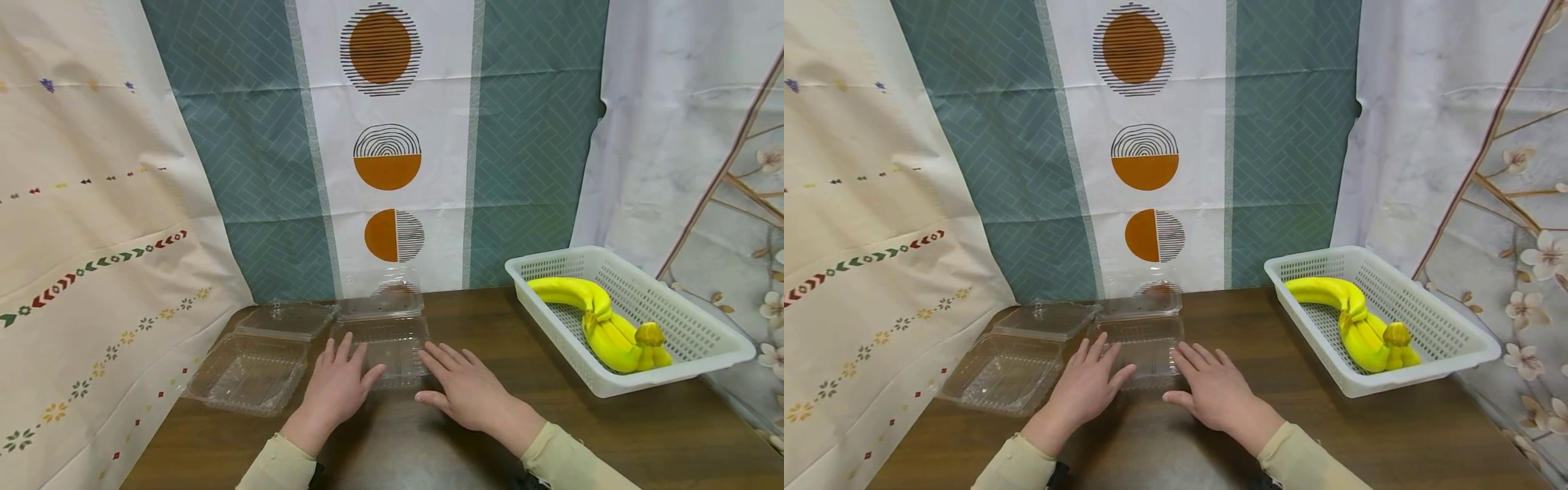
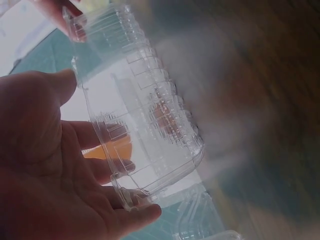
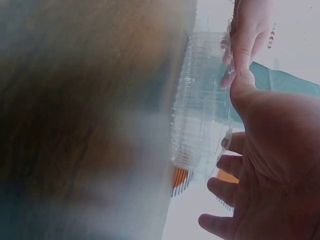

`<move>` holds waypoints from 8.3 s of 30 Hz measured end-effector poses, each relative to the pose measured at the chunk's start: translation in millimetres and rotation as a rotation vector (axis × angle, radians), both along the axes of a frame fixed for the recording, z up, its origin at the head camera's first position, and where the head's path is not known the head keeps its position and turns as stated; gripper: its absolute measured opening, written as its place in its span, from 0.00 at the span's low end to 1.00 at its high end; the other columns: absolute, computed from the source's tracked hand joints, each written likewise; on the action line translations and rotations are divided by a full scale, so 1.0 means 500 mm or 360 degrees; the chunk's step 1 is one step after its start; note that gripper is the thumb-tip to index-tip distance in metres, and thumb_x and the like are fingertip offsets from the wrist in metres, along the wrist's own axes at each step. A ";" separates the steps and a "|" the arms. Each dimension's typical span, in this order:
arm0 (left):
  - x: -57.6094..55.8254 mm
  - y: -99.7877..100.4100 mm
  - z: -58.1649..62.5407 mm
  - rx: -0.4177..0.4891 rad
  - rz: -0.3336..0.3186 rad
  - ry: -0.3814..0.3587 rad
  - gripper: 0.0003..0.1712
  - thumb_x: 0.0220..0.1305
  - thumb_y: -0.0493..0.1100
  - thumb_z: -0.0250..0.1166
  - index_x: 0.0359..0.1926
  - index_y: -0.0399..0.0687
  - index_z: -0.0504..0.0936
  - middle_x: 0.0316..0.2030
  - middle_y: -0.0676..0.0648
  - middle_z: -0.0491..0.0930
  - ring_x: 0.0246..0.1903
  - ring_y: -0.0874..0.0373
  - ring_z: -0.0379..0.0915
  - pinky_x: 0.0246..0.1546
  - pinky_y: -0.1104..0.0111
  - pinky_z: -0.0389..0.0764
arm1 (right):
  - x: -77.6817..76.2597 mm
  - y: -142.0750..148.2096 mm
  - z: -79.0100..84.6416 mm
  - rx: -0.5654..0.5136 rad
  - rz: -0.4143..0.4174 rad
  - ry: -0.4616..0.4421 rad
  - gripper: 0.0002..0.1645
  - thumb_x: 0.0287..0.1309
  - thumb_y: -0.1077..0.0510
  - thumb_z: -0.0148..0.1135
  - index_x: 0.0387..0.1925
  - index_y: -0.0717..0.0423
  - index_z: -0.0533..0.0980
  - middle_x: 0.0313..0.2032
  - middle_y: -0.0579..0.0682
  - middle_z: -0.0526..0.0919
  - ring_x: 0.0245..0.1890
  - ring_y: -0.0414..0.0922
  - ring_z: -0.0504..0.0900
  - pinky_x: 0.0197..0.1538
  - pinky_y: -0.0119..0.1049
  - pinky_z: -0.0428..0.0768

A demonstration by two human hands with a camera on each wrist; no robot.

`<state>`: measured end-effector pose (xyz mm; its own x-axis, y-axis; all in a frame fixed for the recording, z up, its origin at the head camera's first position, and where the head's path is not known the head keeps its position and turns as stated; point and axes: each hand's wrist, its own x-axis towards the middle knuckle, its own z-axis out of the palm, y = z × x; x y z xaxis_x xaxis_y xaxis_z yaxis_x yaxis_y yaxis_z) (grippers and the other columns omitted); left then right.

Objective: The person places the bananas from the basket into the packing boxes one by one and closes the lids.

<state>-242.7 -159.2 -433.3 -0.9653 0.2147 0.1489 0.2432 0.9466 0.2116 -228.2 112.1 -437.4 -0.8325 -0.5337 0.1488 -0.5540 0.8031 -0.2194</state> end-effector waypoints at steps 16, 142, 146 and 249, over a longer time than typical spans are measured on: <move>-0.003 0.023 0.002 0.0044 -0.0051 -0.0049 0.43 0.82 0.67 0.60 0.79 0.40 0.75 0.82 0.31 0.61 0.82 0.24 0.51 0.78 0.33 0.59 | 0.014 0.033 0.003 -0.0026 -0.0038 0.0005 0.47 0.80 0.32 0.59 0.84 0.56 0.66 0.84 0.57 0.64 0.82 0.63 0.63 0.78 0.70 0.63; -0.014 0.142 -0.003 0.0147 -0.0215 -0.0100 0.48 0.84 0.68 0.55 0.86 0.39 0.61 0.87 0.36 0.52 0.84 0.31 0.47 0.81 0.39 0.58 | 0.037 0.198 0.004 -0.0111 -0.0232 0.0144 0.47 0.77 0.34 0.65 0.79 0.64 0.72 0.79 0.63 0.70 0.78 0.67 0.70 0.74 0.65 0.72; -0.017 0.139 -0.008 0.0116 -0.0206 -0.0106 0.49 0.84 0.69 0.55 0.86 0.38 0.61 0.87 0.36 0.53 0.84 0.32 0.48 0.81 0.39 0.58 | 0.036 0.198 0.004 -0.0113 -0.0230 0.0130 0.47 0.77 0.34 0.65 0.79 0.64 0.72 0.80 0.63 0.70 0.78 0.67 0.70 0.74 0.65 0.72; -0.023 0.115 -0.017 0.0201 -0.0157 -0.0143 0.62 0.76 0.77 0.60 0.85 0.32 0.59 0.85 0.34 0.55 0.85 0.38 0.49 0.81 0.42 0.58 | -0.063 0.362 0.224 0.0290 -0.0540 0.0344 0.55 0.81 0.35 0.61 0.84 0.72 0.55 0.79 0.76 0.60 0.74 0.80 0.64 0.76 0.74 0.61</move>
<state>-254.3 -101.6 -441.8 -0.9511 0.2939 0.0949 0.3082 0.8838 0.3521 -259.6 293.1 -325.2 -0.9252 -0.2693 0.2675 -0.2701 0.9622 0.0345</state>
